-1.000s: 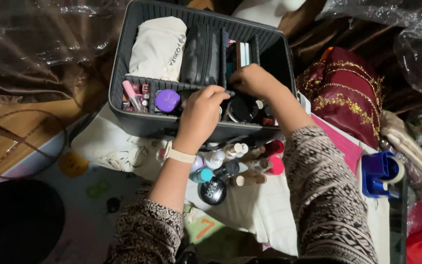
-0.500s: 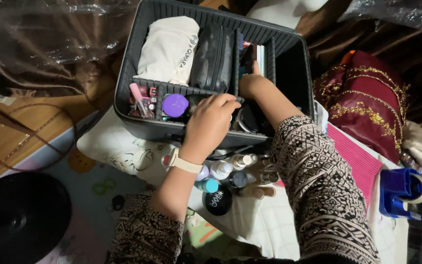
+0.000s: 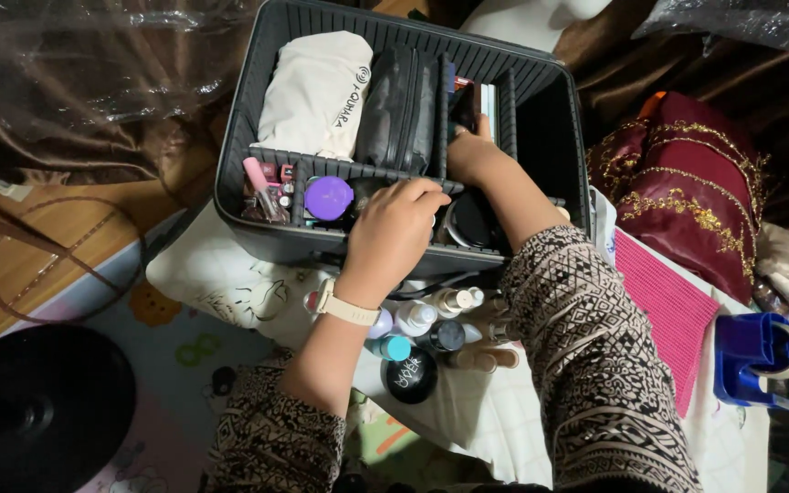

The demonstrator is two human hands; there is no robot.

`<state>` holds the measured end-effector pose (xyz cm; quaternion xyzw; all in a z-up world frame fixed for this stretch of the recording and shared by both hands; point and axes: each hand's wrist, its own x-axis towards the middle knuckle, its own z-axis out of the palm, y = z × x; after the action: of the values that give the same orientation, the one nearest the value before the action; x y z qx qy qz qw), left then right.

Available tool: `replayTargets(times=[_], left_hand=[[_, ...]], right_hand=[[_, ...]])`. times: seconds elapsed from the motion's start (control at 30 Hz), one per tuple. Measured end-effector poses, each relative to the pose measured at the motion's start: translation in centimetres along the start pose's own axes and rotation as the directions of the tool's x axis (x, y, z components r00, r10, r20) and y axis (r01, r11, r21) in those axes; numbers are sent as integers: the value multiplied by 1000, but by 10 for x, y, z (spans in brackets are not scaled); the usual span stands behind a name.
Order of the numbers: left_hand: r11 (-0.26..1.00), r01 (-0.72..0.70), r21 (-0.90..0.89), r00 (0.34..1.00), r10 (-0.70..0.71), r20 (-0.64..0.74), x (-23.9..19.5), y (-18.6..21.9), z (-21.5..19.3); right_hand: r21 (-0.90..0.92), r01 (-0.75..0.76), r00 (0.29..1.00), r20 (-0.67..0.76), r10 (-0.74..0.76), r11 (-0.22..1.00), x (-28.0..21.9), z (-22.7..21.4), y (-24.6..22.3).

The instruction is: Organizing various cosmetic products and tools into a multi-compartment storage case

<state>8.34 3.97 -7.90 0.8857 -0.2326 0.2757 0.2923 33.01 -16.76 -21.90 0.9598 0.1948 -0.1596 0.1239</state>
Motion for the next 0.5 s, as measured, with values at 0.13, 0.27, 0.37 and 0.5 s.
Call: replayTargets(times=[0.13,0.27,0.37,0.5], left_hand=[[1000,-4,3,1000,4,-5,1,2,-6],[999,-8,-33,1000,9,28,3,4,-14],[999,41,-34,999,-41,-10,6,13,-15],[995,97,-26,995,-97,-32,6,17,-13]], right_hand=[[-159,66,993,-87,-81,985,-39,-43,-3],[-128,127,955,-252,-156,984,-62,-75,2],[-136,138,887,-424,-184,981,-51,-69,13],[-190,114,801,-562,-203,975,-47,-66,15]])
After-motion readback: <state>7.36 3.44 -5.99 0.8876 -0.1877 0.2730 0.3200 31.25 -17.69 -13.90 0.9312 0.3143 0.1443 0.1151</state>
